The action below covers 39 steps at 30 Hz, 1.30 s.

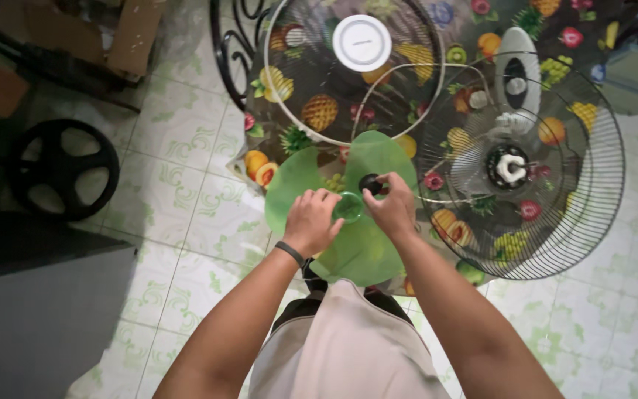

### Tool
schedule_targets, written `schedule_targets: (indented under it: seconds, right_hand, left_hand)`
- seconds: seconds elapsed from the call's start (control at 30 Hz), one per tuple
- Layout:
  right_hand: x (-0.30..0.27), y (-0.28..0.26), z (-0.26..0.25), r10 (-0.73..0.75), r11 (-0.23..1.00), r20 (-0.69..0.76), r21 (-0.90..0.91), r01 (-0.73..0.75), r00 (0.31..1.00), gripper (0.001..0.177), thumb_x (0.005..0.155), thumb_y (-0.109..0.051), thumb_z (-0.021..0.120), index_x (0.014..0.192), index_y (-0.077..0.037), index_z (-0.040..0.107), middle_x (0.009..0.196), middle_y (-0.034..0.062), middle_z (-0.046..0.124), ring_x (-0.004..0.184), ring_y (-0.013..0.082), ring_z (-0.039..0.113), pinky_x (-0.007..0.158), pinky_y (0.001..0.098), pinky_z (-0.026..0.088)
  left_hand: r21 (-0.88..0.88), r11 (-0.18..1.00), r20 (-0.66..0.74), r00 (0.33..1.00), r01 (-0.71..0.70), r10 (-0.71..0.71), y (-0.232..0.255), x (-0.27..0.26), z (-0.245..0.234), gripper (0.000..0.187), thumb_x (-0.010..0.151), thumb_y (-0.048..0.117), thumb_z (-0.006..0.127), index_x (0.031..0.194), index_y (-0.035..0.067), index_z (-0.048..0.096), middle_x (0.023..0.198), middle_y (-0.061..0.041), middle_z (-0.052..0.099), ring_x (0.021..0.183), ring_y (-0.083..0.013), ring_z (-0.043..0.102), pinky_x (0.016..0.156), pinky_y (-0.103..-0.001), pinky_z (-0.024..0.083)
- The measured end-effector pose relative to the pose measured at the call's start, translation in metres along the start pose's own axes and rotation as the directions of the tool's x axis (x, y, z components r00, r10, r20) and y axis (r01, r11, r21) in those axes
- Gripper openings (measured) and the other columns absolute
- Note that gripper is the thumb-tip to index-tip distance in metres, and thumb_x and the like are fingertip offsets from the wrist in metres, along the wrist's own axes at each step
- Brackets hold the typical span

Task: The person reassembles an electric fan by hand. They place the green fan blades onto the motor hub, secure them with a black cap, and then attach the front wire cage over the blades.

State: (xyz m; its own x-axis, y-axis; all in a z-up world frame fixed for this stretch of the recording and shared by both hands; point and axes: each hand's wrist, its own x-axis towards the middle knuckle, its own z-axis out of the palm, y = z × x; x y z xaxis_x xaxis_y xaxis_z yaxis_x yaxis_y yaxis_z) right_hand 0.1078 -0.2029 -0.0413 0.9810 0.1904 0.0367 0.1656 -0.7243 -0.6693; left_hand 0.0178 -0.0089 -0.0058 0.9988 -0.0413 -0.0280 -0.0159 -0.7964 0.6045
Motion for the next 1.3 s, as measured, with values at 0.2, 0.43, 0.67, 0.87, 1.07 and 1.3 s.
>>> schedule_targets:
  seconds: [0.2,0.43,0.67,0.87,1.07,1.3]
  right_hand:
    - [-0.030,0.016,-0.018,0.098,0.995,-0.048,0.000,-0.098,0.994,0.041,0.078,-0.024,0.084,0.109,-0.004,0.064,0.100,0.0131,0.072,0.088,0.0250,0.072,0.075,0.0385,0.056]
    - [-0.069,0.040,-0.025,0.237,0.970,-0.082,0.080,-0.230,0.968,0.039,0.081,-0.026,0.081,0.109,-0.005,0.065,0.100,0.0111,0.070,0.082,0.0239,0.072,0.075,0.0370,0.057]
    - [-0.102,0.079,-0.041,0.127,0.971,-0.271,-0.165,-0.176,0.954,0.043,0.081,-0.032,0.079,0.112,-0.005,0.065,0.106,0.0167,0.070,0.099,0.0385,0.067,0.087,0.0465,0.052]
    - [-0.128,0.138,-0.041,0.199,0.942,-0.232,-0.224,-0.251,0.952,0.044,0.087,-0.029,0.075,0.120,-0.003,0.063,0.117,0.0169,0.069,0.113,0.0371,0.062,0.099,0.0446,0.050]
    - [-0.140,0.176,-0.037,0.052,0.902,-0.194,-0.412,-0.129,0.980,0.050,0.084,-0.030,0.073,0.121,0.001,0.062,0.126,0.0191,0.065,0.120,0.0375,0.061,0.106,0.0456,0.044]
    - [-0.130,0.149,-0.046,0.191,0.898,-0.156,-0.371,-0.236,0.969,0.055,0.086,-0.034,0.073,0.129,-0.003,0.062,0.133,0.0200,0.063,0.126,0.0363,0.056,0.113,0.0462,0.039]
  left_hand:
    - [0.053,0.998,0.104,0.994,-0.029,0.024,0.010,0.020,0.014,0.058,0.075,0.027,0.084,0.127,0.013,0.063,0.125,-0.009,0.062,0.118,-0.0325,0.056,0.098,-0.045,0.046]
    - [0.139,0.984,0.186,0.979,-0.110,0.083,0.016,0.034,0.023,0.081,0.066,0.027,0.089,0.138,0.014,0.056,0.138,-0.013,0.053,0.124,-0.0349,0.050,0.101,-0.047,0.042]
    - [0.240,0.956,0.321,0.943,-0.170,0.088,0.022,0.049,0.032,0.074,0.066,0.024,0.089,0.134,0.021,0.059,0.132,-0.011,0.053,0.121,-0.0346,0.052,0.097,-0.046,0.046]
    - [0.288,0.933,0.372,0.923,-0.216,0.099,0.022,0.049,0.043,0.071,0.065,0.015,0.086,0.131,0.020,0.061,0.139,-0.014,0.049,0.115,-0.0374,0.055,0.093,-0.045,0.051]
    - [0.268,0.947,0.348,0.935,-0.177,0.076,0.028,0.047,0.044,0.068,0.064,0.008,0.084,0.128,0.018,0.062,0.138,-0.014,0.048,0.117,-0.0390,0.054,0.092,-0.046,0.052]
    - [0.235,0.960,0.291,0.953,-0.153,0.081,0.027,0.037,0.040,0.066,0.064,0.008,0.084,0.126,0.019,0.064,0.137,-0.014,0.049,0.117,-0.0399,0.053,0.095,-0.048,0.051]
